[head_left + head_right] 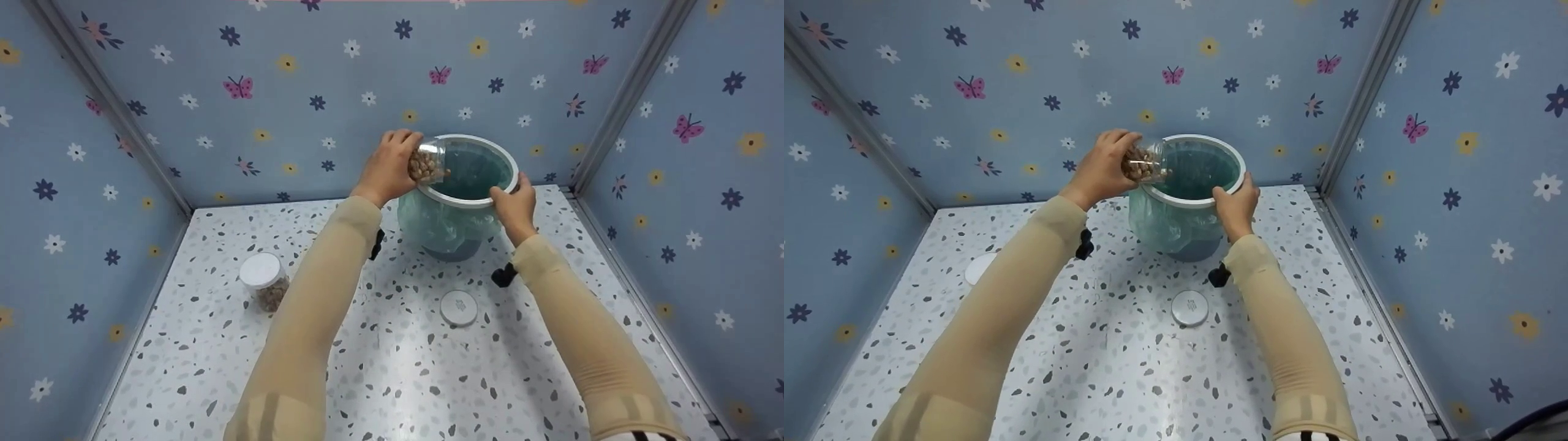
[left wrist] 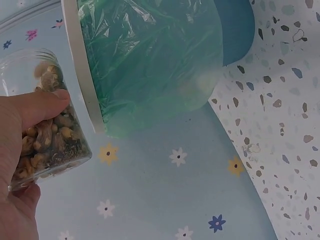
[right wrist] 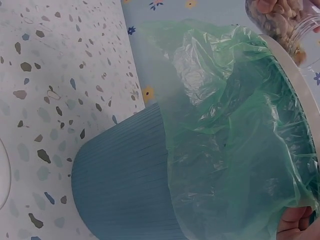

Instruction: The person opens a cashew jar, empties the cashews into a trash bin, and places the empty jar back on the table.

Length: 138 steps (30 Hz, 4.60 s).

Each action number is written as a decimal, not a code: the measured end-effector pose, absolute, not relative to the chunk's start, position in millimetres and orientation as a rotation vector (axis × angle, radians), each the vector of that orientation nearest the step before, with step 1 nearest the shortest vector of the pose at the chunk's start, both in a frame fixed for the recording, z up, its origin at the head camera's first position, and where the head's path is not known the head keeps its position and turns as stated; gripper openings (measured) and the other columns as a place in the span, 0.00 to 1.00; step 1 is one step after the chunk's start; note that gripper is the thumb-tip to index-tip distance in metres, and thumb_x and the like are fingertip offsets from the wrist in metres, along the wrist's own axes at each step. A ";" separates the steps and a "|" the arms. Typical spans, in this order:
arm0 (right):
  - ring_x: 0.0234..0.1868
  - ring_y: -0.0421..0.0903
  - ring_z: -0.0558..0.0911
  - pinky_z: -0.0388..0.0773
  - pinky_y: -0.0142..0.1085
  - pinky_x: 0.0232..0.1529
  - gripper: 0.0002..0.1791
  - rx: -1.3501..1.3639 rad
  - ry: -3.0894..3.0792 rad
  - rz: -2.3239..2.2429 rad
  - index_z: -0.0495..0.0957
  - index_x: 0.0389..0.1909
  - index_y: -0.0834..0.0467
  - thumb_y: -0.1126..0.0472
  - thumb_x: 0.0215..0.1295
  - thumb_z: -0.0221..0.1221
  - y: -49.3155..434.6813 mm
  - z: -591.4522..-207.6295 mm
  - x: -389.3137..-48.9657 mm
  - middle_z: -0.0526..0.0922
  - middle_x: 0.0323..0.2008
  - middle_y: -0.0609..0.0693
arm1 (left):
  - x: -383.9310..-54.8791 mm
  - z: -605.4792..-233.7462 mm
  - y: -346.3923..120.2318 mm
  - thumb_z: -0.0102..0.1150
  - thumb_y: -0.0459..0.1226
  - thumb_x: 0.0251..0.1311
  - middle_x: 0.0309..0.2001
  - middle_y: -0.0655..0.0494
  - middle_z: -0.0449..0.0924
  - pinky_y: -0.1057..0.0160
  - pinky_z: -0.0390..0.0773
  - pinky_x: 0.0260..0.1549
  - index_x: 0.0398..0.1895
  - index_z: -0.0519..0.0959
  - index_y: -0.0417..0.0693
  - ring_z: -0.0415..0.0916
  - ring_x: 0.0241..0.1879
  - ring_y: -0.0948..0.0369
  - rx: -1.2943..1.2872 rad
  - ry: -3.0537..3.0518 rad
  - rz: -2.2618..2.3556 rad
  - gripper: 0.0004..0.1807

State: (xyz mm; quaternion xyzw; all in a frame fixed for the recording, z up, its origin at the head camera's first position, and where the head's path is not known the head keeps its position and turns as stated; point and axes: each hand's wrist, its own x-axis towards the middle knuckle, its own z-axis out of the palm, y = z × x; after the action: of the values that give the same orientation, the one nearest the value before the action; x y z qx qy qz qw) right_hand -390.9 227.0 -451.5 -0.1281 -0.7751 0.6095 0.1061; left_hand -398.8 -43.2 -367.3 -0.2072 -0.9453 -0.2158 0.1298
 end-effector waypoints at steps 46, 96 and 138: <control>0.86 0.53 0.63 0.67 0.45 0.82 0.47 -0.387 -2.306 1.799 0.46 0.89 0.57 0.63 0.74 0.56 226.8 -450.8 -388.6 0.56 0.87 0.57 | -398.5 -367.6 -30.7 0.69 0.28 0.69 0.78 0.47 0.70 0.51 0.74 0.76 0.81 0.69 0.51 0.62 0.81 0.48 -0.697 -2.730 -0.335 0.38; 0.87 0.54 0.60 0.65 0.43 0.82 0.48 -0.384 -2.295 1.803 0.43 0.90 0.58 0.63 0.74 0.56 227.0 -451.5 -389.9 0.53 0.88 0.58 | -401.1 -367.7 -25.4 0.63 0.34 0.78 0.79 0.46 0.70 0.50 0.72 0.77 0.81 0.70 0.51 0.60 0.83 0.46 -0.707 -2.723 -0.216 0.31; 0.87 0.55 0.59 0.63 0.44 0.83 0.49 -0.393 -2.314 1.772 0.42 0.90 0.59 0.63 0.73 0.56 226.0 -451.1 -388.3 0.51 0.89 0.58 | -403.5 -361.8 -19.3 0.65 0.35 0.77 0.79 0.45 0.69 0.52 0.69 0.79 0.83 0.67 0.52 0.60 0.83 0.46 -0.820 -2.689 0.109 0.34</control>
State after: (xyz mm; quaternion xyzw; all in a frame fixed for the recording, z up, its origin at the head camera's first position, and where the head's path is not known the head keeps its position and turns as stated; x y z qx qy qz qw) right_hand -388.3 226.0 -451.1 -0.1329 -0.7829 0.5994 0.1004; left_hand -403.5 -19.3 -361.8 -0.2876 -0.9429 0.0382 0.1635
